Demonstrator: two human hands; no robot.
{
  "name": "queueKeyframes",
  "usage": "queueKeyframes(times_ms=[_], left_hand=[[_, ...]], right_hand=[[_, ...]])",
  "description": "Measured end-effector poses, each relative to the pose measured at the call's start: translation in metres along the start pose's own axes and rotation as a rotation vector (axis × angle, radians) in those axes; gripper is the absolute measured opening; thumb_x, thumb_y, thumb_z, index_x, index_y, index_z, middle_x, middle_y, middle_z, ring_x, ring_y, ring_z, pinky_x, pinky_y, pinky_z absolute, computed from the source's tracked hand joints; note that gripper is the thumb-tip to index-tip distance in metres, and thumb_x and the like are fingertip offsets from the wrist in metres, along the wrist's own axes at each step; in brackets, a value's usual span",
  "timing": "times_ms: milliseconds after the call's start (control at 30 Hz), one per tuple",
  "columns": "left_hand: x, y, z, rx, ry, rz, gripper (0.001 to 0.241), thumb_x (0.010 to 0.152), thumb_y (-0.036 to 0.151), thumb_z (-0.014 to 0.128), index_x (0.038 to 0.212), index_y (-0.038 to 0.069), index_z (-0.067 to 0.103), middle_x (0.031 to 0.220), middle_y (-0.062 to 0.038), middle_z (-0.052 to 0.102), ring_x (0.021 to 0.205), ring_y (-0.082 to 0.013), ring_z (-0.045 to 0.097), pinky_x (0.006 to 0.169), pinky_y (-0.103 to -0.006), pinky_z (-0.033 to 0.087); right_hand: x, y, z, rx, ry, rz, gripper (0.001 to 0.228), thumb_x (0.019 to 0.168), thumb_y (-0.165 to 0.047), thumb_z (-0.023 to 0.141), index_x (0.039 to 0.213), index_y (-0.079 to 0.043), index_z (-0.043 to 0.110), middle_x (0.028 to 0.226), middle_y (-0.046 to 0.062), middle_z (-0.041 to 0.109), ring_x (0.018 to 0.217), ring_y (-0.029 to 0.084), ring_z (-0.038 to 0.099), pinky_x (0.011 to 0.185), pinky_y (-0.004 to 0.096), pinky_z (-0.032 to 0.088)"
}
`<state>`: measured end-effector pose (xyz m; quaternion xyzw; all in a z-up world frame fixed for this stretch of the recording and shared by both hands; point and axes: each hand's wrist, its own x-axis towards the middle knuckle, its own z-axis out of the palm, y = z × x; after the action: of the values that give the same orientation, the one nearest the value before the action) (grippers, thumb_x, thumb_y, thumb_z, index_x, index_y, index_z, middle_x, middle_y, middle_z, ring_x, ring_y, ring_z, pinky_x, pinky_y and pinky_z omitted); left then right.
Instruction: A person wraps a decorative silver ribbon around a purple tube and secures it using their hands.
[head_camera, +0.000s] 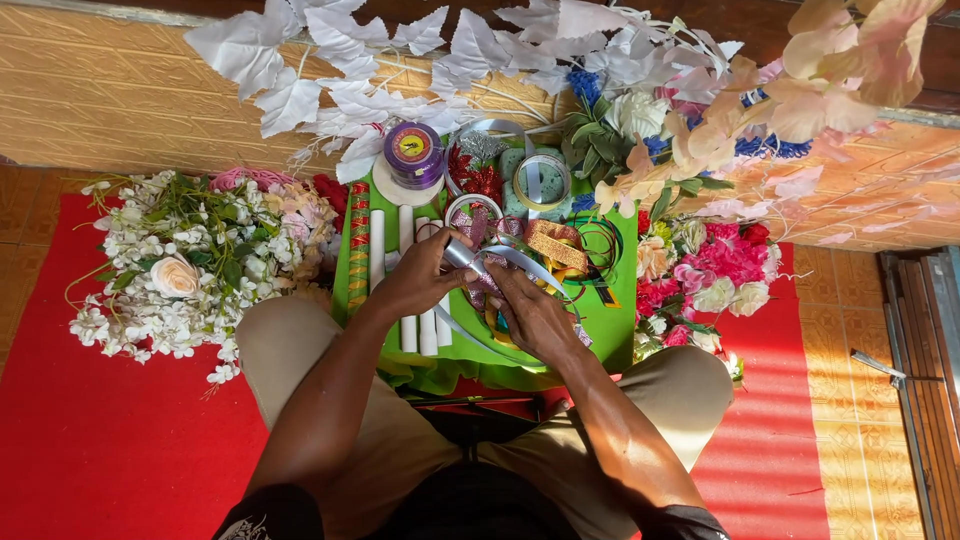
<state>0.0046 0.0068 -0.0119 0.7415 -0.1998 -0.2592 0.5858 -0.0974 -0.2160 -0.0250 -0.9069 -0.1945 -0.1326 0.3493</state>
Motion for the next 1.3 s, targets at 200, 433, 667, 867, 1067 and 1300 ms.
queueKeyframes(times_ms=[200,433,667,867,1067,1300], left_hand=[[-0.006,0.022,0.002,0.003,-0.048,0.063,0.062,0.092,0.013,0.076,0.145,0.002,0.045,0.127,-0.023,0.067,0.116,-0.032,0.065,0.1,-0.0482,0.054],[-0.005,0.018,0.001,0.087,-0.045,0.109,0.054,0.094,0.012,0.072,0.142,0.004,0.049,0.124,-0.023,0.069,0.117,-0.0358,0.065,0.101,-0.0511,0.054],[-0.007,0.014,0.003,0.115,-0.036,0.122,0.044,0.098,0.017,0.07,0.136,0.005,0.052,0.117,-0.024,0.073,0.113,-0.0366,0.068,0.098,-0.0512,0.054],[-0.008,0.019,0.005,0.077,-0.041,0.162,0.039,0.097,0.015,0.069,0.131,0.005,0.054,0.121,-0.023,0.071,0.115,-0.0362,0.067,0.101,-0.0518,0.049],[-0.009,0.036,0.008,-0.034,-0.074,0.273,0.033,0.095,0.013,0.072,0.122,0.004,0.054,0.14,-0.025,0.062,0.133,-0.0415,0.054,0.11,-0.056,0.039],[0.002,0.002,0.003,0.048,-0.043,0.216,0.049,0.085,0.022,0.087,0.121,0.009,0.057,0.108,-0.014,0.074,0.103,-0.0228,0.066,0.095,-0.0426,0.05]], right_hand=[[0.0,-0.002,-0.005,0.048,-0.008,0.025,0.05,0.101,-0.016,0.056,0.151,-0.014,0.05,0.107,0.018,0.066,0.087,0.047,0.069,0.071,0.054,0.059],[0.004,-0.009,-0.01,0.099,-0.022,0.041,0.05,0.102,-0.016,0.055,0.152,-0.013,0.049,0.105,0.018,0.066,0.084,0.046,0.068,0.071,0.053,0.058],[0.002,-0.006,-0.01,0.109,-0.042,0.06,0.049,0.102,-0.019,0.055,0.151,-0.013,0.05,0.103,0.018,0.065,0.084,0.047,0.067,0.069,0.054,0.057],[0.004,-0.012,-0.016,0.124,-0.054,0.071,0.05,0.102,-0.017,0.055,0.151,-0.011,0.049,0.101,0.018,0.064,0.081,0.047,0.066,0.068,0.054,0.056],[-0.001,-0.006,-0.014,0.145,-0.039,0.065,0.05,0.102,-0.018,0.056,0.151,-0.012,0.05,0.101,0.017,0.063,0.082,0.046,0.067,0.068,0.052,0.057],[0.001,-0.011,-0.018,0.088,-0.002,0.03,0.047,0.102,-0.018,0.056,0.149,-0.011,0.051,0.103,0.017,0.064,0.084,0.046,0.067,0.069,0.052,0.057]])
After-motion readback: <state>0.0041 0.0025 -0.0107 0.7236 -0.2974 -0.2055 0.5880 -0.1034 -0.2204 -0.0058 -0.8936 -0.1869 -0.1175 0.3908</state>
